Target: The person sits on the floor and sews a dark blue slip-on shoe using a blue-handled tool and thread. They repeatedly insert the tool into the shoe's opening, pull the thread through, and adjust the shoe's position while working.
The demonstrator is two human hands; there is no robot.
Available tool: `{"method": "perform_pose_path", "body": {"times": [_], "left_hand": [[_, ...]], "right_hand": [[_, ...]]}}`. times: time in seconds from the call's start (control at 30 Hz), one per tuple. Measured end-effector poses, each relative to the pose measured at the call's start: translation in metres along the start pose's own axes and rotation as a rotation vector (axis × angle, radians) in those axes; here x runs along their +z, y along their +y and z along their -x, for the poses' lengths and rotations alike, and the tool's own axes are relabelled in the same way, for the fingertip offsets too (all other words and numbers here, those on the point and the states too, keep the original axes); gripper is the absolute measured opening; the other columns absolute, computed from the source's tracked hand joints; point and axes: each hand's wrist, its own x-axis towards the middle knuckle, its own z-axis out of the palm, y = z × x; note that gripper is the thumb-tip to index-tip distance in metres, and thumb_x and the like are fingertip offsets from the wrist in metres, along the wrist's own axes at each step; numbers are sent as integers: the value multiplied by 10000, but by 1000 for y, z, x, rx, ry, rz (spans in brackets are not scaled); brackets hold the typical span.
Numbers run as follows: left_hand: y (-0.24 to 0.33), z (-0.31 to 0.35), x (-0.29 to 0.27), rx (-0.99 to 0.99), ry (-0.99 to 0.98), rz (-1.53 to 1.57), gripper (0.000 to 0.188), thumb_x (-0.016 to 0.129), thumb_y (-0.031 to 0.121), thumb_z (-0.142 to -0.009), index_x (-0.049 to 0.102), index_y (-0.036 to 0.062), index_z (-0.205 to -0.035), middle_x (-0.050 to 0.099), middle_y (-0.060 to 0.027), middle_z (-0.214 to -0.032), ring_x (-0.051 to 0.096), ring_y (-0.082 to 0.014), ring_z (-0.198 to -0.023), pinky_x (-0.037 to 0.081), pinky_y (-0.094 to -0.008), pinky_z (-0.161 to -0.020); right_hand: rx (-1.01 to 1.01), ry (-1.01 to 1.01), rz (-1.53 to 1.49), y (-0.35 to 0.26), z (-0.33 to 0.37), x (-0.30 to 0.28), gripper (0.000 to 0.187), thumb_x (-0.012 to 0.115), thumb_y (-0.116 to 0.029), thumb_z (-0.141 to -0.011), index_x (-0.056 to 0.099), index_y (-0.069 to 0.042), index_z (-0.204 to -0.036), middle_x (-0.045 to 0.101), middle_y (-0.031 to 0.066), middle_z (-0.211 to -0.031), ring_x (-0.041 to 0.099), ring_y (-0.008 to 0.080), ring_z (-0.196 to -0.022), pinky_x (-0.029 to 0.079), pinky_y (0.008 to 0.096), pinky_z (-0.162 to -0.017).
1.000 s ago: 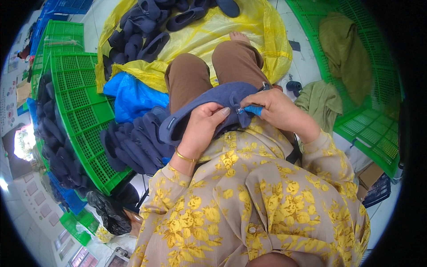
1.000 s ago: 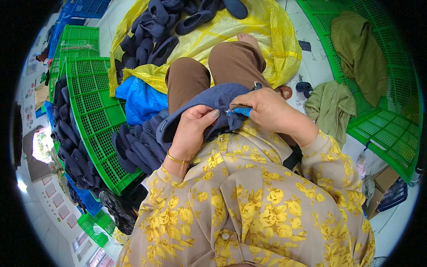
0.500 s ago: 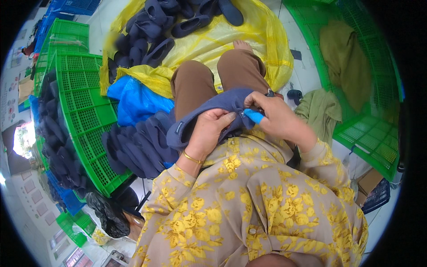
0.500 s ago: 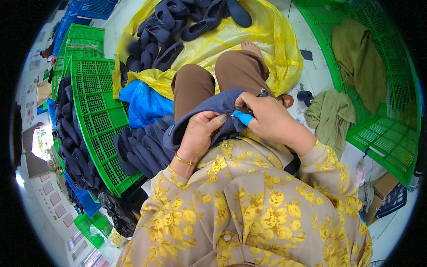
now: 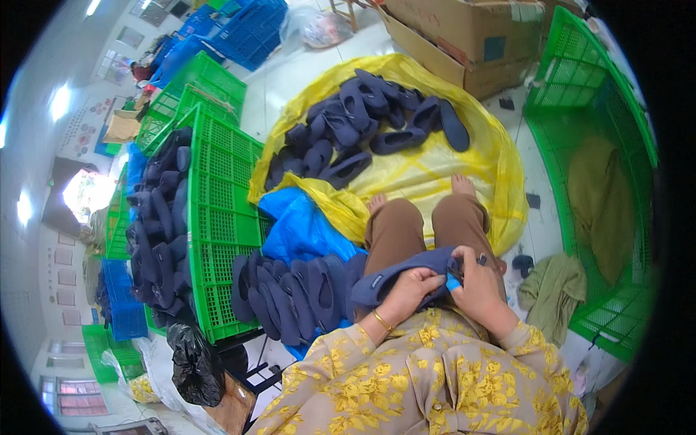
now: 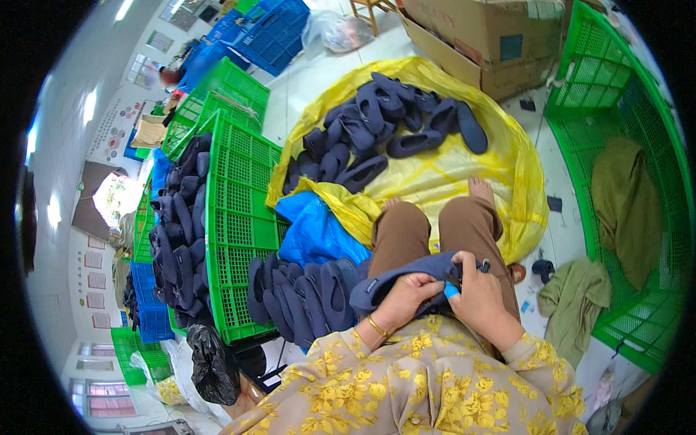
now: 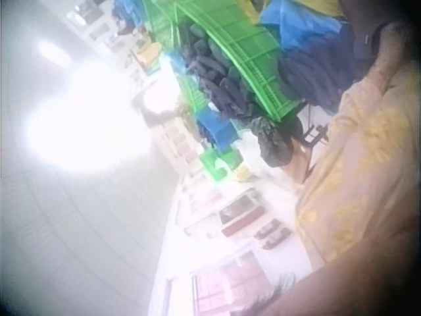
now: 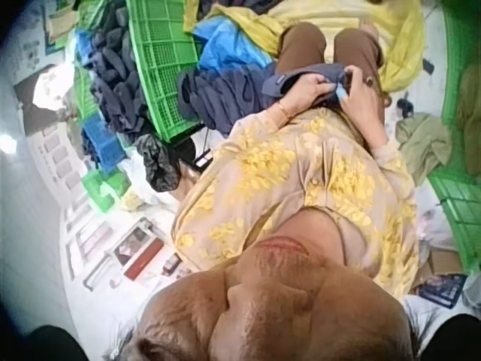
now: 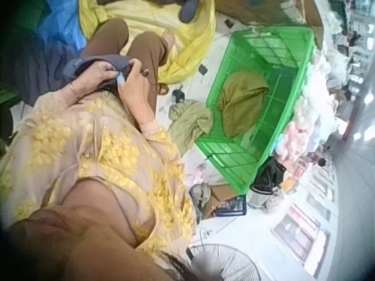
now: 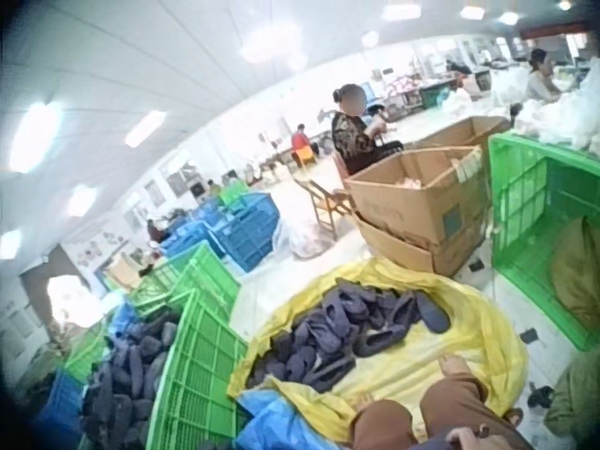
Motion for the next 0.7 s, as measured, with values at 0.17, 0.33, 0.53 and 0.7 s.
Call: {"method": "perform_pose_path", "body": {"times": [0.17, 0.33, 0.53, 0.7], "left_hand": [[-16, -7, -13, 52, 8, -26, 150, 629, 141, -949, 706, 19, -989, 676, 28, -903, 575, -38, -764, 479, -211, -715], [-4, -3, -5, 46, 13, -45, 131, 644, 133, -940, 710, 21, -961, 651, 40, -848, 534, -34, -726, 448, -204, -678], [-16, -9, -6, 91, 18, 39, 116, 649, 114, -929, 709, 21, -965, 671, 28, -882, 552, -40, -738, 453, -215, -684], [-4, -1, -5, 83, -40, 11, 111, 637, 85, -930, 710, 19, -981, 685, 21, -920, 584, -50, -786, 480, -224, -740]], "right_hand": [[-112, -18, -87, 10, -4, 15, 523, 616, -49, -765, 392, -79, -1236, 647, 248, -827, 634, 459, -761, 476, 548, -672], [-167, 190, -12, -6, 5, -16, 316, 668, -90, -799, 575, -124, -1099, 648, 137, -950, 637, 402, -798, 498, 467, -658], [-339, 25, 171, -21, 12, -11, 310, 671, -51, -726, 608, -109, -1024, 567, 121, -883, 621, 343, -730, 495, 457, -630], [-358, 7, 179, -15, 5, -5, 317, 669, -24, -681, 597, -104, -979, 545, 114, -889, 625, 324, -724, 494, 444, -629]]}}
